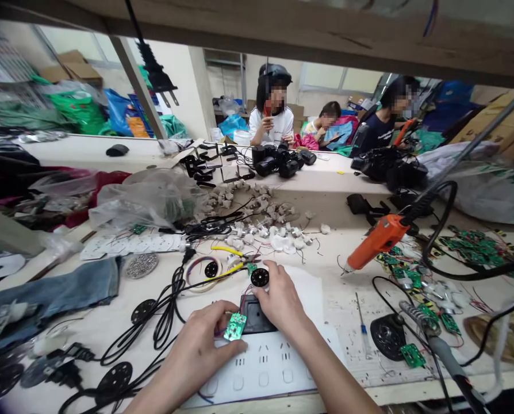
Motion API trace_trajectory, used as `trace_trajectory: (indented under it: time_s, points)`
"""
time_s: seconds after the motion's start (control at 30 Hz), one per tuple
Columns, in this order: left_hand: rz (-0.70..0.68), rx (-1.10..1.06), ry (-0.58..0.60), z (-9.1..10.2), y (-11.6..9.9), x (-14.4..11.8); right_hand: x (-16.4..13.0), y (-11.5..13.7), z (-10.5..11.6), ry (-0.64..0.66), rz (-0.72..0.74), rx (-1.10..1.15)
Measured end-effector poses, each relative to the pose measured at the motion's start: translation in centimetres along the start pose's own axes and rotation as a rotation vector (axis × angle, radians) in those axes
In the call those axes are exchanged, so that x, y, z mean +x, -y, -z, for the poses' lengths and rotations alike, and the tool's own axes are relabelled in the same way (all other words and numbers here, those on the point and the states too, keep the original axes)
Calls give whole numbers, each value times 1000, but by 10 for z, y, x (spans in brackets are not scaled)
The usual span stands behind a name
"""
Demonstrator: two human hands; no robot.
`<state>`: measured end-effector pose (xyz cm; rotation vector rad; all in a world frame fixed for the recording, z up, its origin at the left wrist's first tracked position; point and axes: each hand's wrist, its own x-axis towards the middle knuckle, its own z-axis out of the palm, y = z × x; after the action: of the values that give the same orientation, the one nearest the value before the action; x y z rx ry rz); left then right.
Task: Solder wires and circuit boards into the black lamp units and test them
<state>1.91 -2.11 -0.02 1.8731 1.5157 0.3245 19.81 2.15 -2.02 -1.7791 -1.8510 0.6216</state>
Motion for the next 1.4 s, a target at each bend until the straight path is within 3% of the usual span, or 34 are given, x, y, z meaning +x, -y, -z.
trace_trajectory:
  time_s: [0.23, 0.53, 0.93, 1.23, 1.4]
  points:
    - [-46, 66, 8, 8, 5, 3, 2, -8, 4, -31, 24, 32]
    - [-141, 170, -9, 16, 14, 12, -23, -33, 14, -128, 67, 99]
    - [-215, 80, 50, 32, -11, 21, -44, -40, 16, -226, 23, 118]
    - [-230, 123, 238, 36, -15, 35, -57, -46, 16, -225, 11, 69]
    - [-261, 84, 126, 24, -34, 49, -56, -41, 17, -216, 28, 61]
